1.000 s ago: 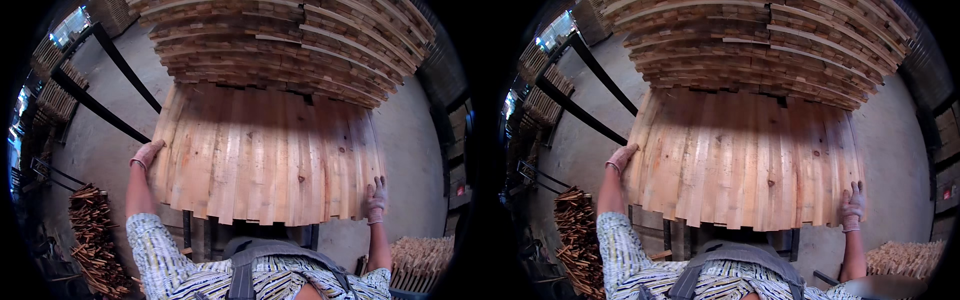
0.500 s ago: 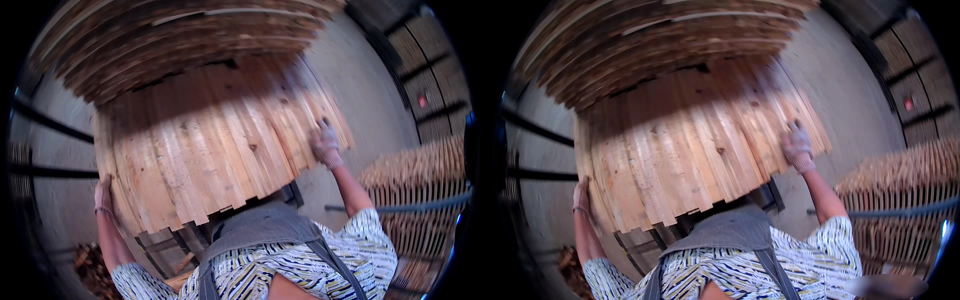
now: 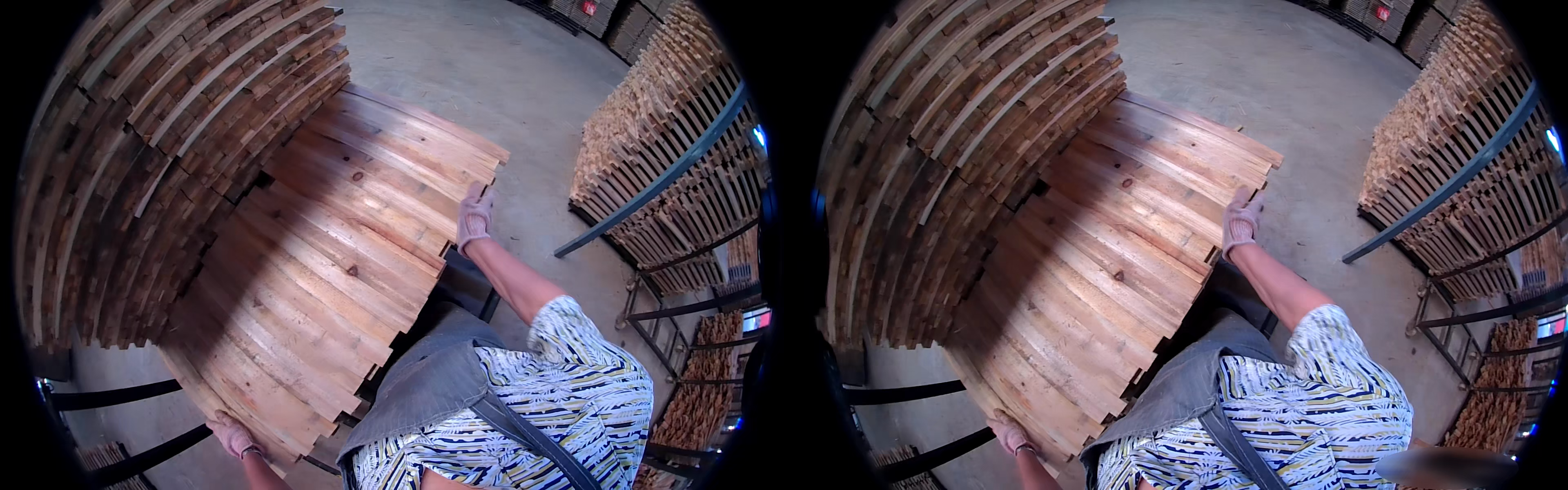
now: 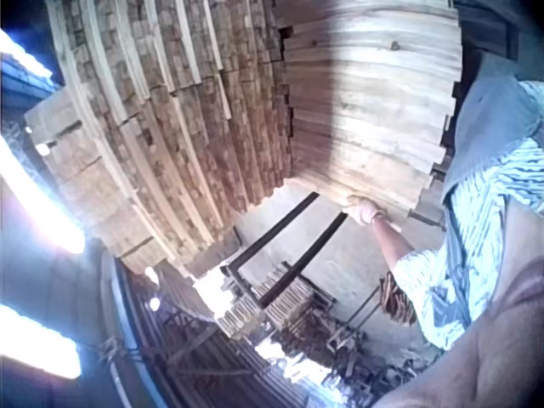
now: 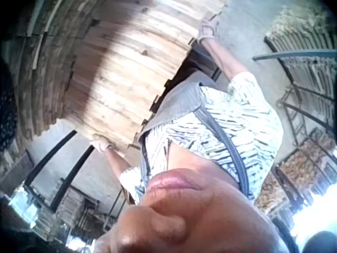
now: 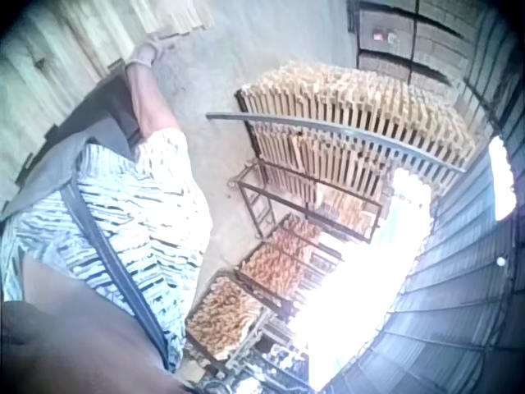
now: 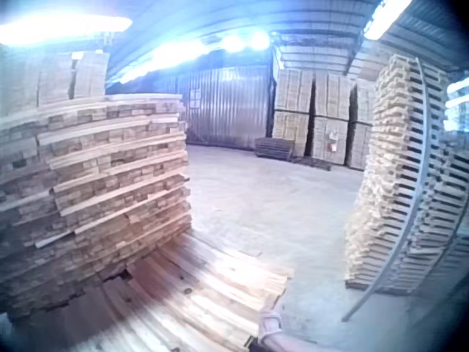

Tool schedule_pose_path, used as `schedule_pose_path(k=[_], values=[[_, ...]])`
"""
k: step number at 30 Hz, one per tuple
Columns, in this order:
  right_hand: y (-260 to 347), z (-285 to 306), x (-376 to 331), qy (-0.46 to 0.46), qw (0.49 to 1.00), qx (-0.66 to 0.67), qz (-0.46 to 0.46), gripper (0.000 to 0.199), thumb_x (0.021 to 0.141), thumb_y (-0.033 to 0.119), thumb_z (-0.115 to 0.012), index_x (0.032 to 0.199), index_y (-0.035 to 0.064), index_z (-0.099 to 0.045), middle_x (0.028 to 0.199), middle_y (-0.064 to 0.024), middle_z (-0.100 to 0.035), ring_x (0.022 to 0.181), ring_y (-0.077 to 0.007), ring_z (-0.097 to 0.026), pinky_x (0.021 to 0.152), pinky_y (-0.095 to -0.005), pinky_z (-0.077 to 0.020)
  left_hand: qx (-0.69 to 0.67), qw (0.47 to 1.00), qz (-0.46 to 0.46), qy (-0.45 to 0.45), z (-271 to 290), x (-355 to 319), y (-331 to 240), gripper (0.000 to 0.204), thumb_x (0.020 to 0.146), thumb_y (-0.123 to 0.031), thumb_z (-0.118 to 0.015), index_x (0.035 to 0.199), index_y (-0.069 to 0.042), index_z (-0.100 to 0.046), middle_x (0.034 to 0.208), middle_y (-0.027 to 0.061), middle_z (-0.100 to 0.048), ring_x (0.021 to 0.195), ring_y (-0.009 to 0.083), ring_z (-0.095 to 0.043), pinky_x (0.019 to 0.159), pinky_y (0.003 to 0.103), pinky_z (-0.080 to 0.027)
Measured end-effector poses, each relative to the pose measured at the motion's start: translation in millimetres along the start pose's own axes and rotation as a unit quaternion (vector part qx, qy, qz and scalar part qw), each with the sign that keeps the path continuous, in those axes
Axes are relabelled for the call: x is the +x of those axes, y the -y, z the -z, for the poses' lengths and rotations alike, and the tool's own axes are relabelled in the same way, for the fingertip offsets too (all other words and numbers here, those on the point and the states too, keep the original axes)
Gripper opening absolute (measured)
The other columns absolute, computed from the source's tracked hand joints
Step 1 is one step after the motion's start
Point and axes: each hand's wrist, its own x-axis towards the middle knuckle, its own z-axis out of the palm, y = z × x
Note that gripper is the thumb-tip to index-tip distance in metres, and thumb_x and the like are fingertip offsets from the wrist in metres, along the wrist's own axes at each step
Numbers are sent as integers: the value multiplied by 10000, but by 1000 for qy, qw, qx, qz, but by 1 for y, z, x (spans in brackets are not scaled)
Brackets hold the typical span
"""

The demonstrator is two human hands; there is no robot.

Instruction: The person picks up wooden planks from a large pile and stacks them onto a metal rack. They handle the planks in small batches, aligning them carefully before placing them on the rack.

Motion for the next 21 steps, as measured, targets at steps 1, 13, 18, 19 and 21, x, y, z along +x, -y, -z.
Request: schedule_pose_path(k=[1, 13, 18, 19, 21], values=[[9, -24, -9, 1, 1000, 6, -13, 676, 1027, 394, -486, 1506, -46, -301, 1449, -318, -450, 1339, -432, -451, 1130, -430, -354, 12, 1000, -4, -15, 8, -1, -1, 758, 1026, -521, -445, 1504, 54, -318, 1453, 300, -481, 1298, 435, -503, 1090, 420, -393], [71, 19, -181, 210, 949, 144, -184, 787, 1007, 491, -449, 1570, -6, -213, 1561, -259, -344, 1454, -354, -335, 1201, -357, -251, 199, 821, -520, 128, 1, -239, -67, 1035, 691, -586, -787, 1446, 5, -398, 1513, 277, -356, 1424, 492, -299, 1203, 627, -137], [130, -10, -206, 110, 933, 3, -344, 773, 985, 573, -477, 1482, -7, -359, 1460, -222, -473, 1363, -290, -443, 1105, -346, -365, 125, 842, -520, 69, 5, -254, -103, 920, 706, -556, -774, 1381, -28, -441, 1398, 360, -422, 1318, 540, -387, 1111, 675, -253], [110, -19, -201, 74, 948, 8, -308, 720, 964, 593, -487, 1360, -8, -474, 1284, -215, -601, 1206, -308, -572, 986, -364, -455, 122, 835, -533, 55, 3, -249, -107, 913, 708, -542, -778, 1383, -28, -440, 1388, 365, -427, 1314, 542, -391, 1106, 680, -256], [116, -34, -203, 89, 939, 15, -332, 799, 945, 639, -439, 1426, 1, -435, 1345, -217, -575, 1200, -308, -586, 997, -371, -461, 122, 833, -537, 52, 9, -238, -109, 911, 708, -534, -779, 1383, -24, -438, 1395, 369, -421, 1313, 546, -389, 1103, 686, -254]])
